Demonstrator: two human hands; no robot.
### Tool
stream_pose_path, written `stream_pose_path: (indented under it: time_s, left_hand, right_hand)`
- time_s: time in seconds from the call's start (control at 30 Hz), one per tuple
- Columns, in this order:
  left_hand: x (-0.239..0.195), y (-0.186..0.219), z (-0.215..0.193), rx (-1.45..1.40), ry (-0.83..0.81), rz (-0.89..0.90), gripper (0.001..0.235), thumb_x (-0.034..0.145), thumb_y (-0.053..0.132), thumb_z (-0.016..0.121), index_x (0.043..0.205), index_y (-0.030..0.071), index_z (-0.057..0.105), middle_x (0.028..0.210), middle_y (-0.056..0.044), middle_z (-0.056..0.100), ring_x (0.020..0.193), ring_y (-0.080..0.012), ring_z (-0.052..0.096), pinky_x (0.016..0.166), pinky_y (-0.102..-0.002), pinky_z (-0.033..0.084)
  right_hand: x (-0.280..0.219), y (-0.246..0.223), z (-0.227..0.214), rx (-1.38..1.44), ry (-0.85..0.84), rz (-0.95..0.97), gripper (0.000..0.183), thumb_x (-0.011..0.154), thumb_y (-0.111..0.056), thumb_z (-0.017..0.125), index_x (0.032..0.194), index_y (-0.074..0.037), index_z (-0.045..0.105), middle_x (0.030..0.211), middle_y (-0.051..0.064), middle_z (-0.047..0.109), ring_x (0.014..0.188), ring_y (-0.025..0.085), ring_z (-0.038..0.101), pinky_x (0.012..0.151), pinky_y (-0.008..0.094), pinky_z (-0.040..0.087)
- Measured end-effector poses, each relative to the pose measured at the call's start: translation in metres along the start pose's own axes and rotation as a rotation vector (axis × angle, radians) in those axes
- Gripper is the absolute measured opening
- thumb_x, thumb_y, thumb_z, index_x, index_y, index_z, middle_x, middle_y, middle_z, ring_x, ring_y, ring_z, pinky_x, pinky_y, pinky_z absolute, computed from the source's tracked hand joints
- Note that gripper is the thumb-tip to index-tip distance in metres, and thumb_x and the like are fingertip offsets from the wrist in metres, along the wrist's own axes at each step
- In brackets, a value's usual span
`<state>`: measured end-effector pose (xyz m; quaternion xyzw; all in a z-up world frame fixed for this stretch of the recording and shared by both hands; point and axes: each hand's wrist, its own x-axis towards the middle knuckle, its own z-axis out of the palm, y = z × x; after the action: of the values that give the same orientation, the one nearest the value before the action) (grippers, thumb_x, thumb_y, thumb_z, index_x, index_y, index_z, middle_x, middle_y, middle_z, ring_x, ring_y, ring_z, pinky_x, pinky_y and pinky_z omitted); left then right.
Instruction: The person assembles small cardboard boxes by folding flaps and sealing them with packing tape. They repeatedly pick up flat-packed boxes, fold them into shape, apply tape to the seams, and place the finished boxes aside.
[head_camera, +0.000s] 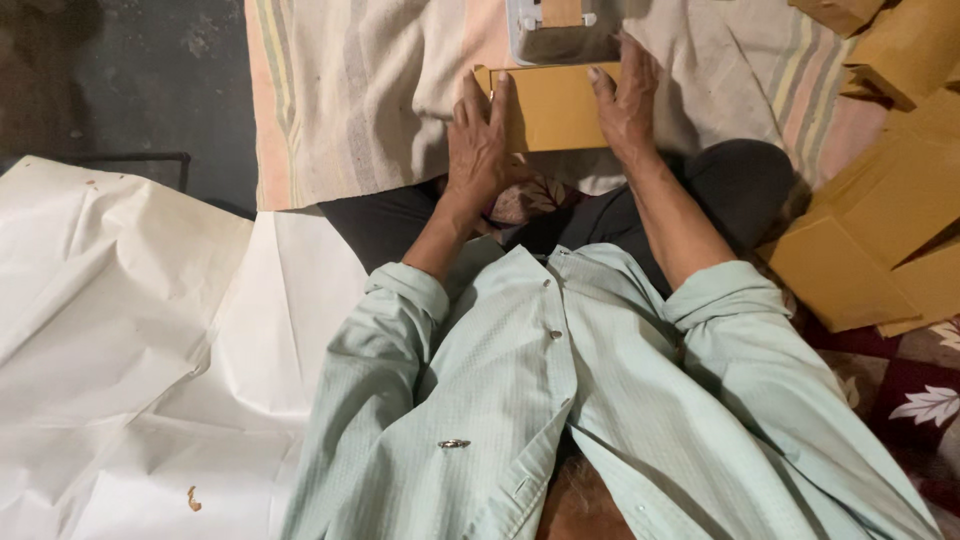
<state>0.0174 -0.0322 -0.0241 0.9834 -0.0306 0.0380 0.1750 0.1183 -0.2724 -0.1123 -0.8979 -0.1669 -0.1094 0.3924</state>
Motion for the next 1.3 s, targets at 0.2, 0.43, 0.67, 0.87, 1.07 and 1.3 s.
stream_pose_path:
  time_s: [0.2,0.43,0.67,0.87,1.07,1.3]
  left_hand:
    - [0.033,-0.01,0.005,-0.048,-0.09,0.005,0.139,0.037,0.034,0.101,0.153,0.005,0.029,0.144,-0.016,0.041,0.125,-0.0444,0.048,0.097,-0.045,0.059]
    - [0.044,-0.016,-0.009,-0.126,-0.138,0.052,0.12,0.038,0.031,0.102,0.138,0.004,0.043,0.136,-0.022,0.043,0.128,-0.0491,0.044,0.096,-0.052,0.057]
    - [0.039,-0.013,-0.021,-0.143,-0.042,0.094,0.122,0.03,0.028,0.1,0.135,0.003,0.044,0.133,-0.031,0.04,0.122,-0.0514,0.046,0.094,-0.052,0.056]
    - [0.043,-0.011,-0.023,-0.116,-0.161,0.055,0.115,0.043,0.023,0.095,0.142,0.002,0.04,0.123,-0.026,0.044,0.117,-0.0482,0.051,0.085,-0.049,0.059]
    - [0.037,-0.013,-0.005,-0.077,-0.037,0.022,0.137,0.035,0.04,0.101,0.148,0.003,0.034,0.14,-0.033,0.036,0.121,-0.0502,0.049,0.091,-0.05,0.056]
    - [0.018,-0.023,0.006,-0.118,0.061,-0.02,0.148,0.039,0.071,0.103,0.151,0.003,0.034,0.149,-0.026,0.038,0.135,-0.0474,0.036,0.111,-0.06,0.031]
  right_hand:
    - [-0.004,-0.007,-0.017,0.718,-0.099,0.053,0.065,0.106,-0.005,0.068,0.163,-0.005,0.035,0.172,0.018,0.032,0.164,0.033,0.023,0.138,0.045,0.018]
    - [-0.005,-0.042,-0.041,0.854,-0.171,0.161,0.08,0.1,-0.014,0.071,0.168,-0.004,0.03,0.176,0.02,0.022,0.167,0.031,0.015,0.138,0.042,0.011]
    - [-0.031,-0.026,-0.044,-0.028,-0.487,-0.06,0.156,0.056,-0.056,0.103,0.165,-0.016,-0.001,0.172,0.023,-0.002,0.158,0.046,0.006,0.127,0.06,0.018]
    - [-0.021,-0.003,-0.032,-0.15,-0.311,-0.204,0.154,0.046,-0.033,0.109,0.169,-0.022,0.019,0.163,0.026,0.018,0.152,0.047,0.027,0.125,0.055,0.039]
    - [-0.015,0.003,-0.039,-0.211,-0.322,-0.261,0.143,0.049,-0.034,0.108,0.167,-0.015,0.028,0.161,0.026,0.024,0.149,0.048,0.031,0.123,0.055,0.041]
    - [-0.009,-0.011,-0.037,-0.244,-0.292,-0.294,0.136,0.048,-0.041,0.108,0.159,-0.011,0.036,0.145,0.023,0.033,0.135,0.045,0.038,0.114,0.057,0.04]
